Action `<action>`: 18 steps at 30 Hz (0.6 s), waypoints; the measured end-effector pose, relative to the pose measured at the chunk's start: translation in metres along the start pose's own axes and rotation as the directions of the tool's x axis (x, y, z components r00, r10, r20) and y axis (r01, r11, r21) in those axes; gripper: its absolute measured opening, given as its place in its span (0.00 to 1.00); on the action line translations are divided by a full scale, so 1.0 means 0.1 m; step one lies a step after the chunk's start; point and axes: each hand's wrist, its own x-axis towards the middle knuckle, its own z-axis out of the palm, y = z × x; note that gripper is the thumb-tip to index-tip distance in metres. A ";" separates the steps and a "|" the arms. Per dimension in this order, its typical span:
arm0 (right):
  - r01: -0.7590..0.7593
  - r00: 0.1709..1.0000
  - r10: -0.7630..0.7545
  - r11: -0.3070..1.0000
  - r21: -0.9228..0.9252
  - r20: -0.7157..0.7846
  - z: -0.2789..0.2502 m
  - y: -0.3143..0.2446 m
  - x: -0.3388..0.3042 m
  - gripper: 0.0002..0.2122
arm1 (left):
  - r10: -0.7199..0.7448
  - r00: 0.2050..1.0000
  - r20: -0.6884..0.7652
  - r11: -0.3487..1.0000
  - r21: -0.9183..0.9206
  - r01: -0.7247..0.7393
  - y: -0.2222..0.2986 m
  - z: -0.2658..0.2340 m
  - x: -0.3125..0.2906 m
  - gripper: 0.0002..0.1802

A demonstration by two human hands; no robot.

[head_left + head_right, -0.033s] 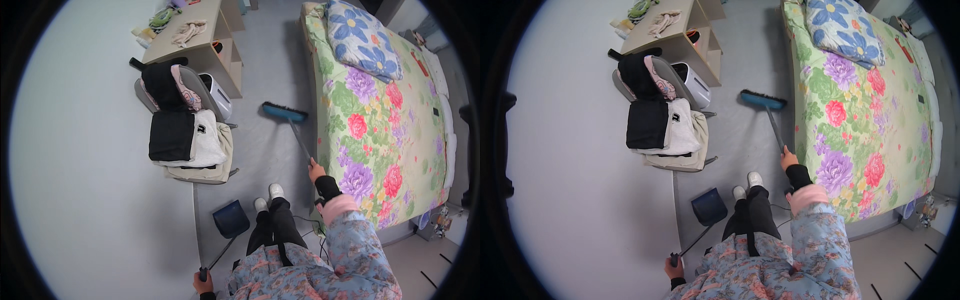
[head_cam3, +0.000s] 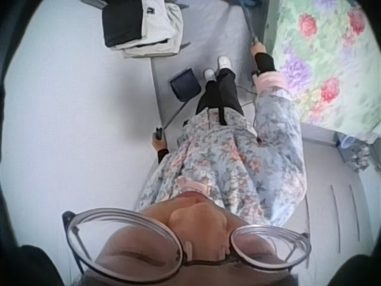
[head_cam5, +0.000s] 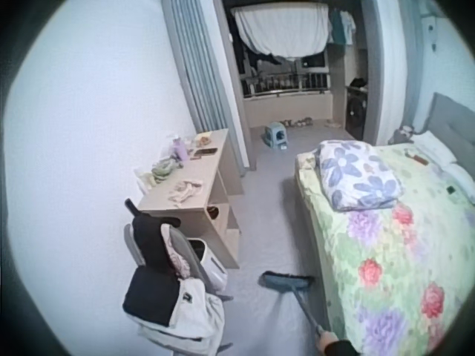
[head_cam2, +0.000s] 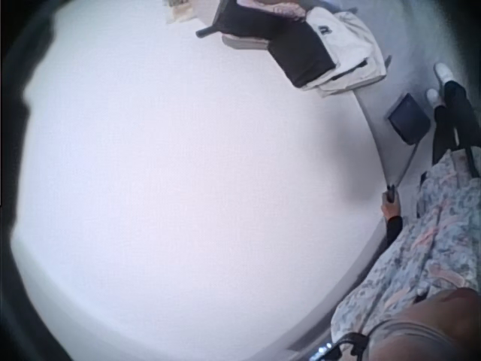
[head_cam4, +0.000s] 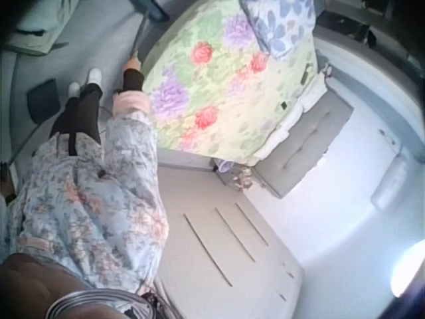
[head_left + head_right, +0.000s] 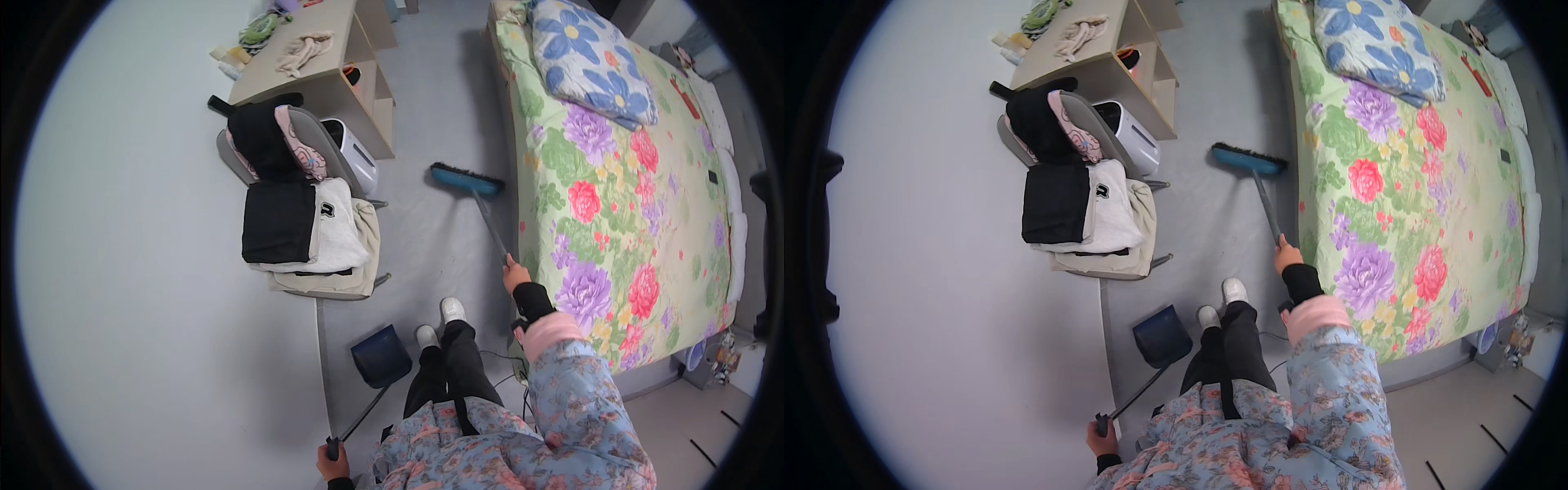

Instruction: The person sweeps the floor with a broom and dustpan in a bedroom and adjacent hallway. They move around furniture and collect debris into the dustpan while navigating the space.

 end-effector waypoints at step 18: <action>-0.169 0.980 0.177 0.982 -0.083 0.096 1.53 0.41 -2.82 0.22 | 0.147 0.987 0.072 0.976 -0.174 -0.133 -1.49 0.10 -0.32 0.15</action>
